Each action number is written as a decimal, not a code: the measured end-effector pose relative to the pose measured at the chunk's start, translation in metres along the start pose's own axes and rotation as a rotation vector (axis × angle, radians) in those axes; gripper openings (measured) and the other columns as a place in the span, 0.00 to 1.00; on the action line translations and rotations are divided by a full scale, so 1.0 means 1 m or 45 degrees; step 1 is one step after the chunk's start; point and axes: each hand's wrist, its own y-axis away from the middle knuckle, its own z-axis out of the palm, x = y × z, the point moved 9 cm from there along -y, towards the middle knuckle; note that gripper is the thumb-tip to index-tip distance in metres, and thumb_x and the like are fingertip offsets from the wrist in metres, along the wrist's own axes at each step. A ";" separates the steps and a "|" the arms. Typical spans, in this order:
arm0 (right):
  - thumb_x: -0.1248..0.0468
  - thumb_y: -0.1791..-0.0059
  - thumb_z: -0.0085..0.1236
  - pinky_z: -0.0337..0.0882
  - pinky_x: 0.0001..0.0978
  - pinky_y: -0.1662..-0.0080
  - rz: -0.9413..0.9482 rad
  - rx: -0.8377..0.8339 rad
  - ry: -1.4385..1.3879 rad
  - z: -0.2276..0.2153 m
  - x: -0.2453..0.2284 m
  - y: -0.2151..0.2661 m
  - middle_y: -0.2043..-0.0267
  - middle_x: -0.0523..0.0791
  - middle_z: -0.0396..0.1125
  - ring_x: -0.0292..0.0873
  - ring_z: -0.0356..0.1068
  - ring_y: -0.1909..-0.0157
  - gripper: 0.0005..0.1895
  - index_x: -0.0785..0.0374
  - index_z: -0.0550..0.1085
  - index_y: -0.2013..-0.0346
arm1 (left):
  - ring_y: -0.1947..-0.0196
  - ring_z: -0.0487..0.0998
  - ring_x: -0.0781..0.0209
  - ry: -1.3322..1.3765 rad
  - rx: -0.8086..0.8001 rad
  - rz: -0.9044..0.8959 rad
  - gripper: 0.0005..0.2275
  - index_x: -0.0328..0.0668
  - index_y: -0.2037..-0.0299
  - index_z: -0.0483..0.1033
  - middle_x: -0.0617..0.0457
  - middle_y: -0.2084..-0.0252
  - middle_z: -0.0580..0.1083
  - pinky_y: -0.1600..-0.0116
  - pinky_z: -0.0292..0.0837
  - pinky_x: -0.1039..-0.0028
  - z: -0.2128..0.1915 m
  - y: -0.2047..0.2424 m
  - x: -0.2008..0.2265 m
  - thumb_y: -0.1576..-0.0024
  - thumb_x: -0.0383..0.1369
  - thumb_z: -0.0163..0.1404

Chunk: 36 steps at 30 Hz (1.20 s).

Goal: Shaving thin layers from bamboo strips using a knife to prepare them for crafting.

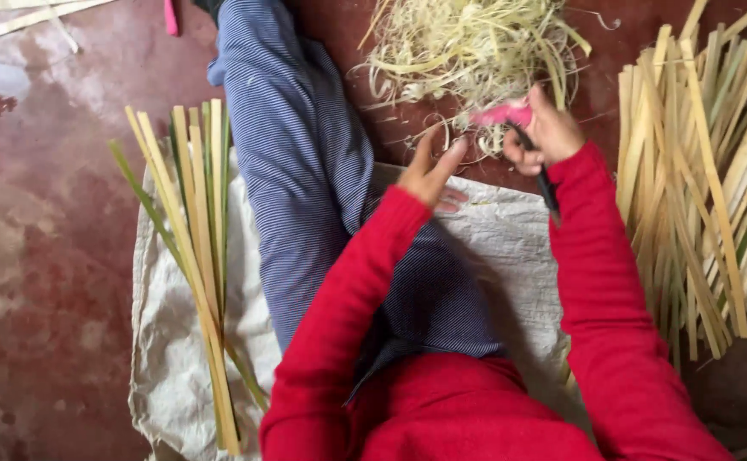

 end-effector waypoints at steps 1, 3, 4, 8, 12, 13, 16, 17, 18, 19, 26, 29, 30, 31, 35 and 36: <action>0.33 0.45 0.17 0.52 0.20 0.89 -0.003 0.012 -0.005 -0.004 0.012 0.004 0.85 0.38 0.63 0.27 0.47 0.91 0.44 0.60 0.70 0.37 | 0.74 0.82 0.47 -0.005 -0.012 -0.005 0.42 0.57 0.25 0.41 0.31 0.31 0.63 0.76 0.79 0.71 0.010 -0.027 -0.007 0.49 0.52 0.49; 0.28 0.48 0.24 0.50 0.22 0.89 0.095 -0.138 -0.280 0.000 0.043 0.017 0.84 0.44 0.67 0.30 0.48 0.92 0.46 0.58 0.69 0.36 | 0.89 0.68 0.63 0.096 0.128 0.112 0.27 0.51 0.33 0.63 0.47 0.74 0.74 0.87 0.57 0.75 0.024 -0.081 -0.012 0.43 0.49 0.47; 0.28 0.48 0.24 0.50 0.22 0.89 0.082 -0.115 -0.293 -0.006 0.044 0.028 0.84 0.44 0.67 0.30 0.48 0.92 0.46 0.58 0.69 0.36 | 0.89 0.68 0.63 0.082 0.105 0.101 0.27 0.51 0.33 0.63 0.47 0.74 0.74 0.87 0.57 0.75 0.020 -0.109 -0.027 0.43 0.49 0.47; 0.33 0.45 0.33 0.50 0.18 0.87 -0.182 -0.104 -0.172 -0.025 0.017 0.077 0.79 0.40 0.67 0.27 0.48 0.88 0.39 0.55 0.61 0.29 | 0.78 0.79 0.64 -0.849 0.618 0.370 0.05 0.60 0.61 0.82 0.59 0.72 0.82 0.71 0.79 0.71 -0.031 -0.156 -0.009 0.42 0.36 0.53; 0.62 0.40 0.38 0.58 0.13 0.80 -0.126 0.943 0.050 -0.116 0.031 0.145 0.39 0.39 0.70 0.23 0.56 0.81 0.15 0.53 0.71 0.42 | 0.86 0.75 0.71 -1.382 0.664 0.622 0.65 0.86 0.28 0.24 0.17 0.25 0.44 0.87 0.77 0.86 -0.029 -0.143 0.034 0.62 0.37 0.75; 0.62 0.40 0.38 0.58 0.13 0.80 -0.122 0.950 0.042 -0.133 0.045 0.154 0.39 0.39 0.70 0.23 0.56 0.81 0.15 0.53 0.71 0.42 | 0.86 0.75 0.71 -1.386 0.653 0.618 0.65 0.86 0.28 0.24 0.17 0.25 0.44 0.87 0.77 0.86 -0.021 -0.120 0.045 0.62 0.37 0.75; 0.70 0.49 0.61 0.64 0.21 0.81 0.089 1.574 0.587 -0.215 0.080 0.222 0.65 0.43 0.70 0.31 0.67 0.76 0.17 0.57 0.75 0.45 | 0.49 0.74 0.40 -1.995 0.454 0.104 0.54 0.84 0.25 0.38 0.30 0.22 0.35 0.62 0.83 0.71 -0.011 -0.092 0.031 0.56 0.52 0.70; 0.70 0.52 0.66 0.71 0.26 0.70 0.106 1.688 0.821 -0.237 0.091 0.242 0.61 0.44 0.71 0.36 0.69 0.71 0.16 0.57 0.77 0.50 | 0.62 0.78 0.51 -1.889 0.375 0.190 0.33 0.76 0.37 0.60 0.42 0.46 0.59 0.62 0.82 0.70 -0.011 -0.093 0.019 0.51 0.46 0.65; 0.70 0.55 0.70 0.78 0.31 0.59 0.117 1.788 1.062 -0.259 0.100 0.258 0.57 0.45 0.72 0.41 0.71 0.66 0.15 0.58 0.78 0.55 | 0.75 0.81 0.63 -1.780 0.304 0.275 0.14 0.68 0.50 0.82 0.56 0.69 0.82 0.62 0.81 0.69 -0.012 -0.094 0.009 0.47 0.41 0.61; 0.70 0.55 0.70 0.78 0.31 0.59 0.121 1.790 1.061 -0.283 0.124 0.265 0.57 0.45 0.72 0.41 0.71 0.66 0.15 0.58 0.78 0.55 | 0.75 0.81 0.63 -1.780 0.301 0.273 0.14 0.68 0.50 0.82 0.56 0.69 0.82 0.62 0.81 0.69 -0.024 -0.092 -0.003 0.47 0.41 0.61; 0.74 0.60 0.69 0.76 0.46 0.62 0.366 2.021 1.470 -0.331 0.169 0.325 0.62 0.51 0.72 0.54 0.70 0.66 0.17 0.59 0.79 0.59 | 0.62 0.82 0.54 -1.580 0.568 0.438 0.31 0.62 0.37 0.70 0.52 0.53 0.79 0.60 0.80 0.66 -0.088 -0.076 -0.044 0.54 0.34 0.64; 0.71 0.59 0.71 0.76 0.44 0.63 0.380 2.020 1.434 -0.333 0.170 0.334 0.64 0.50 0.73 0.52 0.70 0.67 0.15 0.60 0.79 0.59 | 0.61 0.82 0.53 -1.703 0.439 0.435 0.28 0.60 0.37 0.71 0.49 0.51 0.78 0.58 0.81 0.64 -0.070 -0.061 -0.039 0.50 0.32 0.61; 0.72 0.58 0.70 0.77 0.38 0.67 0.266 2.006 1.370 -0.327 0.162 0.337 0.65 0.46 0.75 0.46 0.72 0.74 0.14 0.55 0.81 0.60 | 0.56 0.81 0.48 -1.837 0.350 0.143 0.25 0.63 0.35 0.70 0.48 0.46 0.77 0.52 0.80 0.59 -0.071 -0.063 -0.050 0.46 0.38 0.58; 0.72 0.58 0.70 0.77 0.38 0.67 0.265 2.011 1.366 -0.327 0.162 0.335 0.65 0.46 0.75 0.46 0.72 0.74 0.14 0.55 0.81 0.60 | 0.56 0.81 0.48 -1.841 0.348 0.147 0.25 0.63 0.35 0.70 0.48 0.46 0.77 0.52 0.80 0.59 -0.069 -0.063 -0.050 0.46 0.38 0.58; 0.72 0.55 0.69 0.75 0.28 0.62 0.098 1.843 1.244 -0.313 0.160 0.307 0.66 0.38 0.75 0.35 0.71 0.72 0.09 0.59 0.79 0.62 | 0.56 0.82 0.49 -1.941 0.321 0.099 0.21 0.62 0.37 0.71 0.48 0.47 0.77 0.54 0.82 0.58 -0.064 -0.062 -0.048 0.43 0.42 0.55; 0.72 0.54 0.70 0.73 0.27 0.63 0.046 1.773 1.278 -0.302 0.160 0.298 0.67 0.37 0.74 0.33 0.67 0.73 0.09 0.60 0.79 0.63 | 0.55 0.82 0.50 -1.931 0.311 0.100 0.21 0.62 0.38 0.72 0.48 0.46 0.77 0.53 0.82 0.59 -0.062 -0.061 -0.046 0.42 0.42 0.56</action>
